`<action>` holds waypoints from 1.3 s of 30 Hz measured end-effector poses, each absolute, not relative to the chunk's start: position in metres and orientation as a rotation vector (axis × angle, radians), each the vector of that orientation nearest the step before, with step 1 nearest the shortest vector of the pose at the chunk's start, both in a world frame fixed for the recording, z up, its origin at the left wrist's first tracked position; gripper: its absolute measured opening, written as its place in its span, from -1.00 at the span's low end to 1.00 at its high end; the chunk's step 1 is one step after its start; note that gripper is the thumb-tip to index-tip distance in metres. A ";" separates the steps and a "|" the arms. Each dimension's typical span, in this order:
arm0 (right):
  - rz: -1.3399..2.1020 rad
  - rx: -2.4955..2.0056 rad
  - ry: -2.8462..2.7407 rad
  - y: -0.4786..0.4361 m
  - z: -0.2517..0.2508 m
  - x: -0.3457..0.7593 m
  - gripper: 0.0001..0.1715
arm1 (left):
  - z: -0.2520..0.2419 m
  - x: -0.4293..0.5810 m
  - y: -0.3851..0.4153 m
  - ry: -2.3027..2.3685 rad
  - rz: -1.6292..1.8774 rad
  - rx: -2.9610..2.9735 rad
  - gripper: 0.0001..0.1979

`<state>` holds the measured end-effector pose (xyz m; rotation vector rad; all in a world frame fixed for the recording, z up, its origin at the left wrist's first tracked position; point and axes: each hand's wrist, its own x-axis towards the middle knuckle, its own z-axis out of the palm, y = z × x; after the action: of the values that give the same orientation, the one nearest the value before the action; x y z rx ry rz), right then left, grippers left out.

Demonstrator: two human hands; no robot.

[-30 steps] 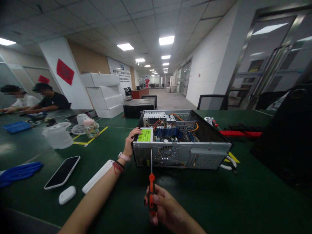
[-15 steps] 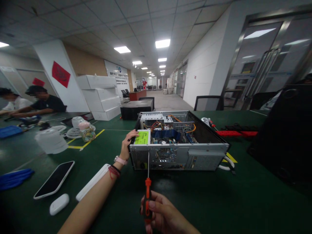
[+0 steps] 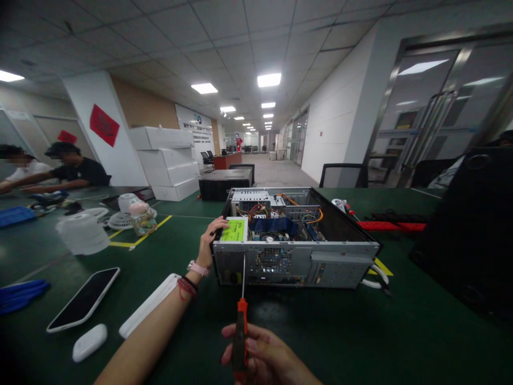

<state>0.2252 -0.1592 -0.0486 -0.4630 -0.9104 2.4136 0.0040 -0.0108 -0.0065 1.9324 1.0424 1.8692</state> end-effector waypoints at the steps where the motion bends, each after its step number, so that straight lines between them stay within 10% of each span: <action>1: 2.412 -0.465 -0.914 -0.159 -0.048 0.225 -0.55 | -0.007 0.004 -0.011 1.042 1.869 1.929 -0.68; 39: 2.281 -0.434 -0.987 -0.158 -0.039 0.217 -0.63 | -0.008 0.003 -0.008 0.925 1.915 1.872 -0.67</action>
<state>0.2172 -0.1578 -0.0392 -0.4343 -0.9871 2.2814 0.0034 -0.0080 -0.0084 1.8716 0.9252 1.9153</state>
